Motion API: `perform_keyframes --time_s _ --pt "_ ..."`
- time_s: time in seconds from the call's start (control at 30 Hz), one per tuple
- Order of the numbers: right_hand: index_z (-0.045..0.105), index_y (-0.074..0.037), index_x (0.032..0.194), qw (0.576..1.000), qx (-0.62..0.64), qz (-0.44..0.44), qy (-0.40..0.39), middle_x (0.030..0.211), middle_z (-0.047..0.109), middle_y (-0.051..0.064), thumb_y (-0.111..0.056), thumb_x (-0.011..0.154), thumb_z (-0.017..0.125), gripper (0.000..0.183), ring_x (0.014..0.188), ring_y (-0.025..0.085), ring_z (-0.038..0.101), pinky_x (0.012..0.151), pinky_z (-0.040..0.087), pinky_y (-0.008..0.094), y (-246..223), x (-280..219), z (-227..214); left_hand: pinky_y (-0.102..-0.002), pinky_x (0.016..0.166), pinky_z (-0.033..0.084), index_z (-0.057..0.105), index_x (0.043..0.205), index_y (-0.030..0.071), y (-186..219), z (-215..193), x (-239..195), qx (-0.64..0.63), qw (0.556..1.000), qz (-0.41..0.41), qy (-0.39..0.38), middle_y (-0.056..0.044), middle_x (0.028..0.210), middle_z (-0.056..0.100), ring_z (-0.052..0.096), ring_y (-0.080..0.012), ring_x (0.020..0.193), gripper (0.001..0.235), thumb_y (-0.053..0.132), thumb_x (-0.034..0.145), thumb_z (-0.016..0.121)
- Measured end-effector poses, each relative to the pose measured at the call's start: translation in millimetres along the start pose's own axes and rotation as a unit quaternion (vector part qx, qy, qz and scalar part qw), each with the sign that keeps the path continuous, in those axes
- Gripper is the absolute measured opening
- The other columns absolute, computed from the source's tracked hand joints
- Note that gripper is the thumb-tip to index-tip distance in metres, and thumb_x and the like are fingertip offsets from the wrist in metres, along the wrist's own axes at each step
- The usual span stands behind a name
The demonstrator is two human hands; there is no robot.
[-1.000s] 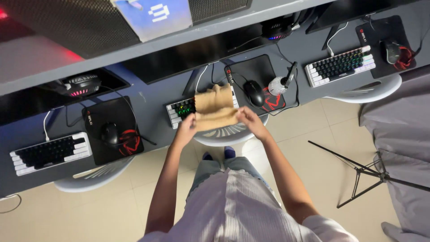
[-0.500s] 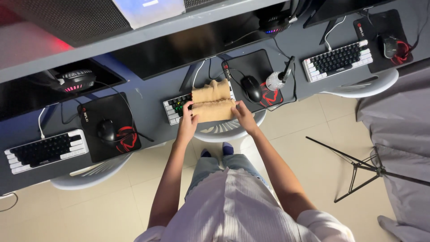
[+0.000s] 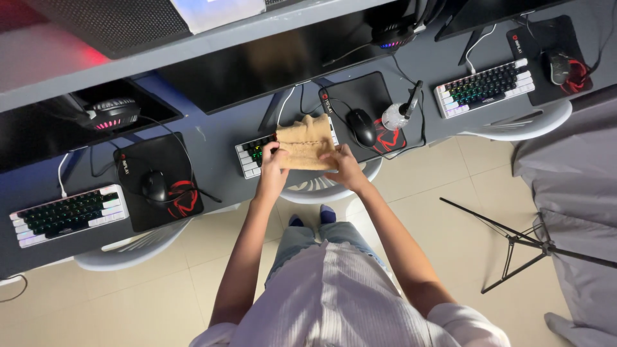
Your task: The person sprays a red cloth with a cleaning solution and wipes a white mechanical keyboard. They then pick up a beige cloth, unfold it, and use it to wipe the same keyboard.
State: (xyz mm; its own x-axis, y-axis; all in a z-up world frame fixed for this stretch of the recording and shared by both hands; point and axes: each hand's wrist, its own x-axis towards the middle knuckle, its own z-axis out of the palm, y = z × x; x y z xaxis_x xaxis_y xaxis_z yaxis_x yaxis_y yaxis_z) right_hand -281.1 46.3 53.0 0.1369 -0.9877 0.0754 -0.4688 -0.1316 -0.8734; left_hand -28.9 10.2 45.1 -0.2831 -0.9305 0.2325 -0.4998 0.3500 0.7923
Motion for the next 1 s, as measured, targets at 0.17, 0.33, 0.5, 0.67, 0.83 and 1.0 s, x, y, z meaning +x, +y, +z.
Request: perform_keyframes --time_s 0.17,0.33,0.5,0.67,0.83,1.0 --pt "0.075 -0.011 0.115 0.982 -0.147 -0.039 0.114 0.123 0.054 0.023 0.007 0.070 0.074 0.048 0.108 0.037 0.061 0.088 0.057 0.040 21.0 43.3 -4.7 -0.040 0.090 0.056 0.068 0.102 0.003 1.3 -12.1 49.4 0.000 0.998 0.035 0.047 -0.020 0.133 0.056 0.067 -0.0362 0.109 0.023 -0.006 0.083 0.074" --pt "0.078 -0.011 0.114 0.963 -0.165 -0.128 0.170 0.128 0.056 0.024 0.006 0.081 0.072 0.037 0.117 0.040 0.059 0.094 0.055 0.042 -42.8 83.4 -55.4 -0.039 0.089 0.055 0.070 0.102 0.003 39.2 -49.3 100.0 -0.001 0.995 0.051 0.082 -0.016 0.130 0.060 0.066 -0.0363 0.107 0.018 -0.002 0.085 0.075" --pt "0.075 -0.008 0.115 0.975 -0.067 -0.137 0.160 0.131 0.069 0.011 -0.001 0.089 0.073 0.028 0.117 0.031 0.062 0.101 0.050 0.038 -90.1 91.8 -86.1 -0.042 0.104 0.050 0.063 0.117 0.004 70.6 -81.6 113.3 -0.050 0.982 0.150 0.101 -0.016 0.132 0.068 0.064 -0.0374 0.123 0.020 0.004 0.097 0.068" --pt "0.067 -0.007 0.121 0.990 0.062 -0.073 0.102 0.115 0.070 0.011 -0.014 0.103 0.066 0.020 0.106 0.018 0.062 0.094 0.050 0.031 -66.9 82.1 -69.9 -0.039 0.086 0.055 0.058 0.121 0.004 51.8 -65.3 98.6 -0.089 0.994 0.027 0.055 -0.018 0.106 0.072 0.073 -0.0323 0.103 0.022 0.017 0.104 0.063" --pt "0.059 -0.006 0.123 0.996 0.055 0.015 0.076 0.095 0.070 0.005 -0.028 0.110 0.054 0.026 0.088 0.011 0.063 0.083 0.052 0.027 -29.2 81.2 -41.7 -0.038 0.073 0.056 0.056 0.121 0.005 2.8 -28.3 91.7 -0.098 0.991 -0.073 0.049 -0.018 0.091 0.072 0.075 -0.0298 0.085 0.025 0.025 0.105 0.059" --pt "0.060 -0.001 0.125 0.977 0.175 0.108 0.049 0.106 0.069 0.007 -0.029 0.113 0.054 0.031 0.098 0.012 0.058 0.091 0.050 0.029 19.4 92.6 -21.7 -0.036 0.066 0.049 0.061 0.119 0.001 -62.2 3.4 86.1 -0.178 0.960 -0.217 0.014 -0.008 0.089 0.068 0.062 -0.0194 0.076 0.030 0.026 0.105 0.068"
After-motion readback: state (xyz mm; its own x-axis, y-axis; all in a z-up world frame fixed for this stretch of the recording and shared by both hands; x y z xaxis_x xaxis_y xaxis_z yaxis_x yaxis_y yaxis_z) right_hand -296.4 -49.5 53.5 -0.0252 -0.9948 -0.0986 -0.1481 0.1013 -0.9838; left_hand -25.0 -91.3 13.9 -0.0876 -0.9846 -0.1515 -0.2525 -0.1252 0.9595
